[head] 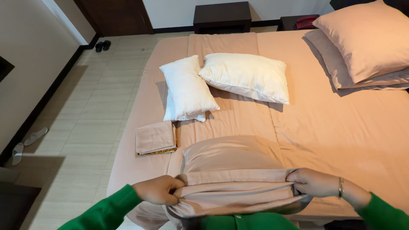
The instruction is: Putting clean pillowcases onto pillows and arranging them on a bed.
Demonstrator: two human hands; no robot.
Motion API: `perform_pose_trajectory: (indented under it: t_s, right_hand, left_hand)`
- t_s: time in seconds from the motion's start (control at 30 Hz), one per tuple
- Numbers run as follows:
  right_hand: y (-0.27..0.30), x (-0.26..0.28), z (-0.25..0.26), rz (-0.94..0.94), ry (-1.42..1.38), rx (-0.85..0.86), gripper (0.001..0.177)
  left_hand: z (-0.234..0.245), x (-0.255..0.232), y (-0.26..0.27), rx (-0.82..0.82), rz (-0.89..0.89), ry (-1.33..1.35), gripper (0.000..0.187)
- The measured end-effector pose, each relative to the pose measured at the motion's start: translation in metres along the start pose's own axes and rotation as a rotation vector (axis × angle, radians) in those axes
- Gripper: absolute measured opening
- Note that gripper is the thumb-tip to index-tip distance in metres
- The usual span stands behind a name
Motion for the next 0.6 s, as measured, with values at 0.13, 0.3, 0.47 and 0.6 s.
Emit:
perform_pose_trajectory:
  t_s: [0.13, 0.3, 0.47, 0.6]
  right_hand:
    - [-0.021, -0.031, 0.005, 0.154, -0.185, 0.179, 0.01]
    - [-0.029, -0.042, 0.019, 0.064, -0.592, 0.387, 0.006]
    - [-0.023, -0.005, 0.031, -0.026, -0.547, 0.407, 0.019]
    - [-0.005, 0.035, 0.042, 0.224, -0.346, 0.208, 0.028]
  left_hand:
    - [0.025, 0.088, -0.055, 0.178, -0.022, 0.208, 0.024]
    - [0.061, 0.184, -0.121, 0.174, 0.147, 0.46, 0.037]
    - [0.017, 0.02, -0.047, 0.079, 0.187, -0.068, 0.031]
    - [0.005, 0.01, -0.027, 0.027, 0.115, -0.09, 0.034]
Point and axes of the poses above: each hand's wrist, its own y-axis away from the middle knuckle, its own z-axis out of the back of the hand, x = y × z, the point moved 1 cm from there along -y, towards the middle knuckle, and after that the axes turned 15 degrees about y, right-handed, at the moved point
